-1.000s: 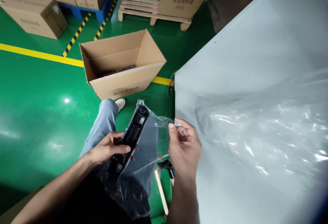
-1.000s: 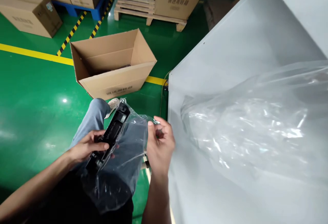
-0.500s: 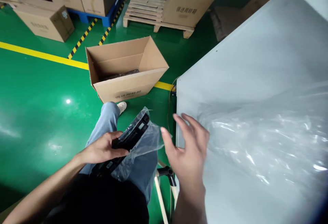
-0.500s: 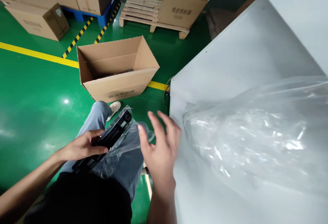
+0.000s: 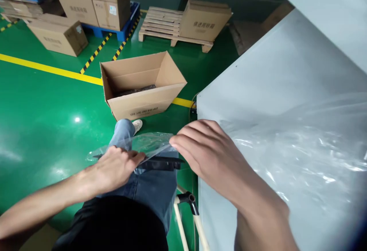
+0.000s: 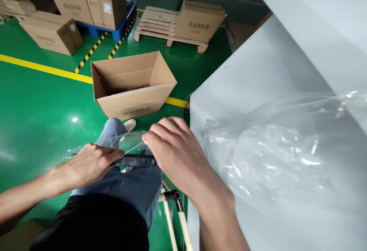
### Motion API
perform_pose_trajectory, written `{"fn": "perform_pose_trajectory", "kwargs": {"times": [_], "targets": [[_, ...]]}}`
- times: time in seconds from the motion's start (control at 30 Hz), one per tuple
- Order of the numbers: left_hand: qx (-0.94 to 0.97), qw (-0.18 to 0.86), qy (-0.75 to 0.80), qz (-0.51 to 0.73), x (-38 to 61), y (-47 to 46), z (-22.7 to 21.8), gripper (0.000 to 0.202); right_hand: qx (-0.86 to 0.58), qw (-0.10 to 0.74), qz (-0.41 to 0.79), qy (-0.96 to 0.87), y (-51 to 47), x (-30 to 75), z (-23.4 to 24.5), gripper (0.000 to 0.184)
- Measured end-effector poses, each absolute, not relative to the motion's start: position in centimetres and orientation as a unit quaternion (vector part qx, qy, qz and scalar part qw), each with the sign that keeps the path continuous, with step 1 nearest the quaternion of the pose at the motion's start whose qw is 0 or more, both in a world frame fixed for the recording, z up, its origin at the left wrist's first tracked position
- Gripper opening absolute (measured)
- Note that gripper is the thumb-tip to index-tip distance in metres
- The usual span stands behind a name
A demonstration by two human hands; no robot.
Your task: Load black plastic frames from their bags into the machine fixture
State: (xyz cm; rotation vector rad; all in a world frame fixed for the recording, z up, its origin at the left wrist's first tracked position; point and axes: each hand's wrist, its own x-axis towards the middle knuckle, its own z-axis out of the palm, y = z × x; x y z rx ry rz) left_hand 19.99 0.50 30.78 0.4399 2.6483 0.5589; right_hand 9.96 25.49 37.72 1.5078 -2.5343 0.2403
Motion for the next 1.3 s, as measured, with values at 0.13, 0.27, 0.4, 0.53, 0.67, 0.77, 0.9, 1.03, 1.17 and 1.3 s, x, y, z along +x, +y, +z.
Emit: {"fn": "perform_pose_trajectory", "kwargs": {"times": [0.13, 0.27, 0.4, 0.53, 0.67, 0.77, 0.9, 1.03, 1.17, 1.3], "targets": [[0.171, 0.196, 0.930, 0.258, 19.3, 0.3, 31.5, 0.025, 0.485, 0.106, 0.140, -0.857, 25.9, 9.1, 39.3, 0.015], [0.043, 0.180, 0.827, 0.531, 17.5, -0.5, 30.5, 0.018, 0.318, 0.294, 0.235, -0.870, 26.3, 10.2, 39.5, 0.020], [-0.180, 0.053, 0.590, 0.785, 15.8, 0.1, 28.9, 0.042, 0.239, 0.354, 0.303, -0.852, 24.1, 13.0, 35.7, 0.014], [-0.280, -0.032, 0.455, 0.845, 15.0, 1.8, 27.5, 0.048, 0.321, 0.215, 0.317, -0.866, 19.5, 16.4, 29.2, 0.023], [-0.303, -0.050, 0.407, 0.860, 15.7, 3.3, 25.9, 0.046, 0.294, 0.185, 0.285, -0.893, 17.0, 18.7, 24.9, 0.013], [-0.318, -0.073, 0.401, 0.856, 16.0, 3.9, 24.9, 0.045, 0.297, 0.198, 0.270, -0.894, 17.1, 19.1, 23.7, 0.009], [-0.326, -0.117, 0.385, 0.855, 15.6, 4.4, 24.3, 0.042, 0.322, 0.216, 0.259, -0.885, 17.6, 19.0, 23.3, 0.009], [-0.337, -0.130, 0.366, 0.858, 15.1, 4.6, 24.2, 0.045, 0.290, 0.236, 0.233, -0.898, 17.5, 19.0, 22.5, 0.011], [-0.359, -0.135, 0.348, 0.856, 15.1, 4.8, 23.9, 0.050, 0.287, 0.233, 0.225, -0.901, 17.3, 19.0, 21.6, 0.007], [-0.368, -0.140, 0.328, 0.859, 14.8, 4.6, 23.4, 0.051, 0.312, 0.221, 0.221, -0.897, 17.1, 19.4, 21.1, 0.010]]}}
